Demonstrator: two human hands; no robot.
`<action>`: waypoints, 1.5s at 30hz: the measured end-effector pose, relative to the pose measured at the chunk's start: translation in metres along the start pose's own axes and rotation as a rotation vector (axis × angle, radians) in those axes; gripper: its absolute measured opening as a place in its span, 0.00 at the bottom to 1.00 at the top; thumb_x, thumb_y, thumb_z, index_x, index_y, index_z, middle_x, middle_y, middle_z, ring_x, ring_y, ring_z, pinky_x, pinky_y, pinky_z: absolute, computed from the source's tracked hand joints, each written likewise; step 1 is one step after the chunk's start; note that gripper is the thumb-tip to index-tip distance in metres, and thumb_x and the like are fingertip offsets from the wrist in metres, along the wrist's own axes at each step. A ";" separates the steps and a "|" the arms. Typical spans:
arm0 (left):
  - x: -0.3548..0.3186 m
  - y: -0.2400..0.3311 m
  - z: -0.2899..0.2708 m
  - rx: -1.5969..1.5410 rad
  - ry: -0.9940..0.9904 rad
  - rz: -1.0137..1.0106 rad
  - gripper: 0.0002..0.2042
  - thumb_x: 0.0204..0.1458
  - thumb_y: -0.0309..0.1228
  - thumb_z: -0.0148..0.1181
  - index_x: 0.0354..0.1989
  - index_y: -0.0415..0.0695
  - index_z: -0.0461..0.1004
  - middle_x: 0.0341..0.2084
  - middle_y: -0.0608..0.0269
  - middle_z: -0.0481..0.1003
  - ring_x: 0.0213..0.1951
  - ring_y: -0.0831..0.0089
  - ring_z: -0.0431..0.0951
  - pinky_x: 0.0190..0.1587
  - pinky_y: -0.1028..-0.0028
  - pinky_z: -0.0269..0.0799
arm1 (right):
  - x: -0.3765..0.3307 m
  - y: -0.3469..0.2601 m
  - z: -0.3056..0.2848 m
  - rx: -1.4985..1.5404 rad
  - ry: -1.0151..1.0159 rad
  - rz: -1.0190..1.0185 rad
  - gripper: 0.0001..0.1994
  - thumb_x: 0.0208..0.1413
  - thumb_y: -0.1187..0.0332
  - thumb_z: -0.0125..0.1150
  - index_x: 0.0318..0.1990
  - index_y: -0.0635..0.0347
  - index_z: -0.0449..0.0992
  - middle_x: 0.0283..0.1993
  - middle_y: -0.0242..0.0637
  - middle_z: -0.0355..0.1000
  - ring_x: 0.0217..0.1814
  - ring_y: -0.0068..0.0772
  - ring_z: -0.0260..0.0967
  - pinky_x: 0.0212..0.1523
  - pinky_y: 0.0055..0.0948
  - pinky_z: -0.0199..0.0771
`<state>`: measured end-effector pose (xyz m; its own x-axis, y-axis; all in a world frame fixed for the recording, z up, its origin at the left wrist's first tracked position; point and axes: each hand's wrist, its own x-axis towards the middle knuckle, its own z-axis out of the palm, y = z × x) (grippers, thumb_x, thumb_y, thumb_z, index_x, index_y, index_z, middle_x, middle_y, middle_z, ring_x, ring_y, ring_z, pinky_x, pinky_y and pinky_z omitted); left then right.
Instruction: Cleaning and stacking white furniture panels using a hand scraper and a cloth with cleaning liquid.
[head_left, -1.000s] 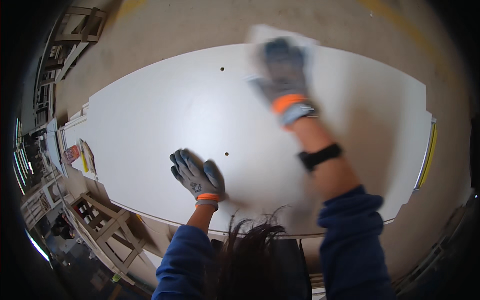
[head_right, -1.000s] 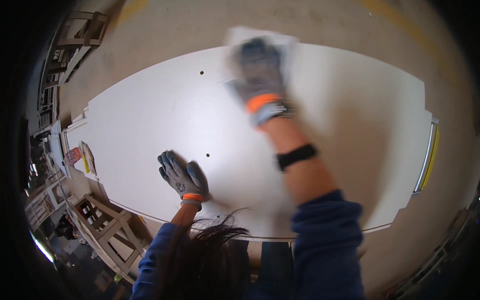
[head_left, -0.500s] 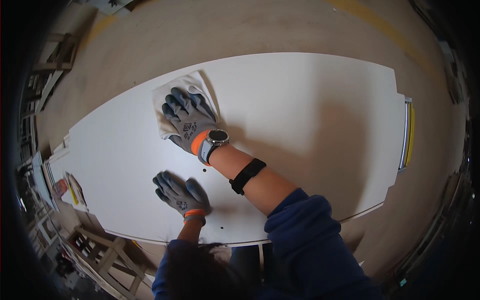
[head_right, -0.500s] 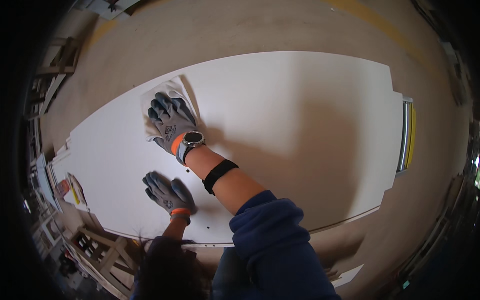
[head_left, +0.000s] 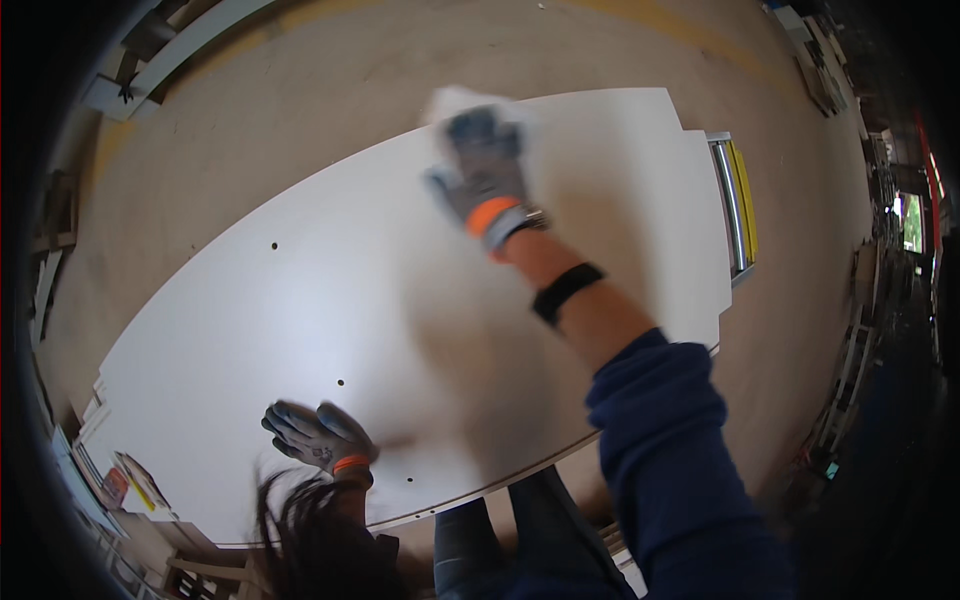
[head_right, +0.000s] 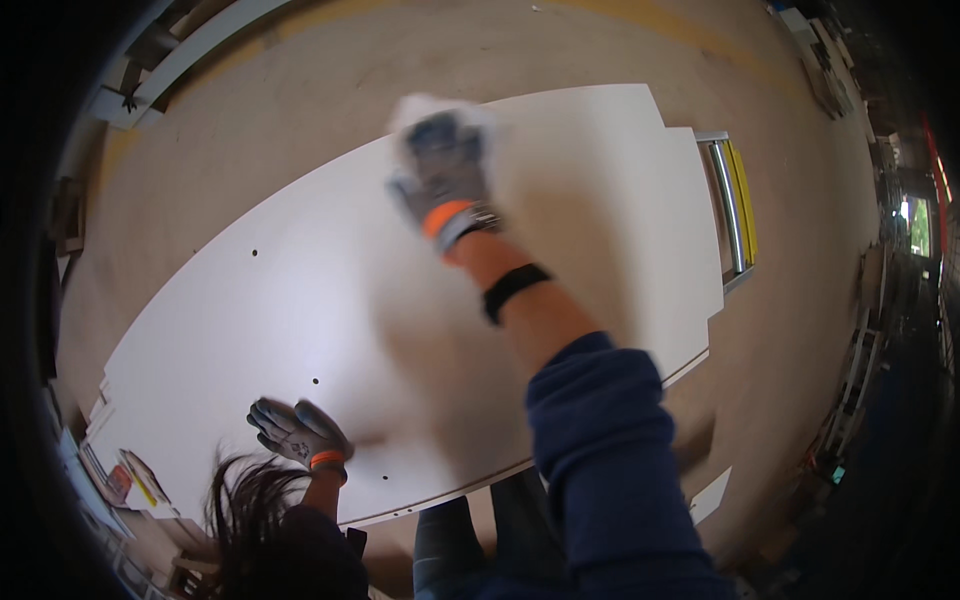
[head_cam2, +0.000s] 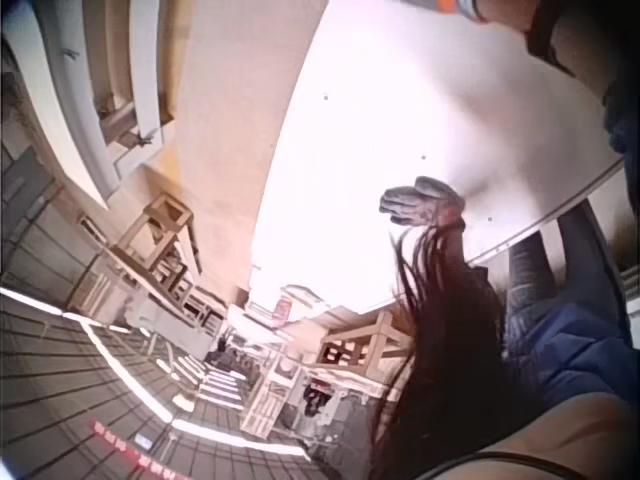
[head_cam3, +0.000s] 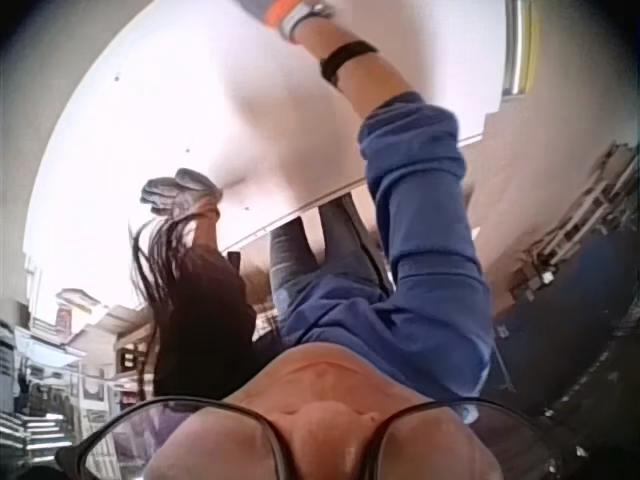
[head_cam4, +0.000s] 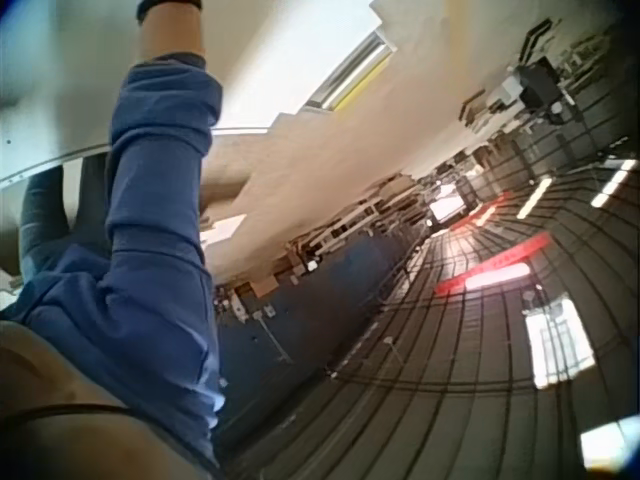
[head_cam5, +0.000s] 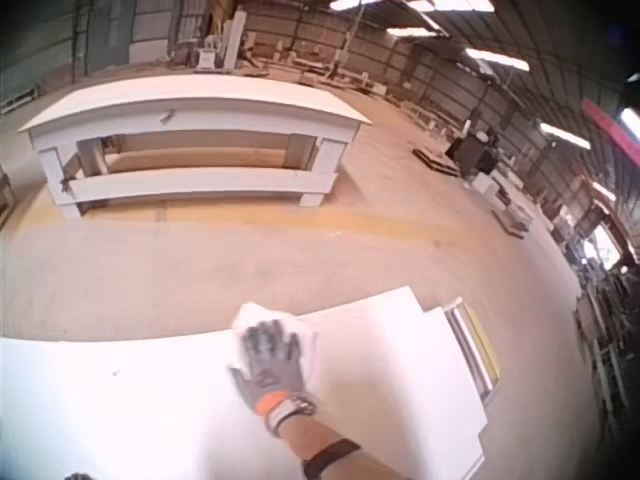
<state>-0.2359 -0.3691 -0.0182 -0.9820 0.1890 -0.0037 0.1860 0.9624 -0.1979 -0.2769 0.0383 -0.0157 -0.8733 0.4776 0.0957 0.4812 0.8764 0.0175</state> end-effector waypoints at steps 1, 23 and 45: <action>-0.001 0.016 0.001 -0.040 -0.022 -0.001 0.37 0.60 0.53 0.34 0.70 0.38 0.40 0.70 0.48 0.42 0.71 0.53 0.37 0.69 0.52 0.31 | -0.005 -0.019 -0.002 0.090 -0.048 -0.147 0.35 0.56 0.41 0.46 0.66 0.52 0.57 0.73 0.43 0.46 0.76 0.50 0.35 0.71 0.56 0.32; -0.015 0.263 -0.087 -0.328 0.112 0.497 0.36 0.55 0.47 0.51 0.66 0.32 0.51 0.64 0.40 0.54 0.67 0.47 0.51 0.68 0.54 0.41 | -0.066 0.313 -0.020 -0.204 -0.167 -0.123 0.36 0.54 0.45 0.49 0.68 0.51 0.55 0.72 0.40 0.48 0.76 0.46 0.37 0.72 0.49 0.32; -0.003 0.343 -0.076 -0.259 0.187 0.438 0.33 0.56 0.45 0.46 0.67 0.38 0.51 0.66 0.47 0.53 0.68 0.51 0.49 0.66 0.52 0.41 | -0.174 0.396 -0.030 0.318 -0.332 -0.280 0.49 0.29 0.54 0.74 0.64 0.56 0.59 0.69 0.46 0.52 0.74 0.53 0.40 0.73 0.55 0.33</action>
<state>-0.1671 -0.0250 -0.0114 -0.7920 0.5923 0.1481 0.6024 0.7976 0.0312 0.0680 0.3007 0.0045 -0.9666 0.1717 -0.1903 0.2251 0.9237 -0.3100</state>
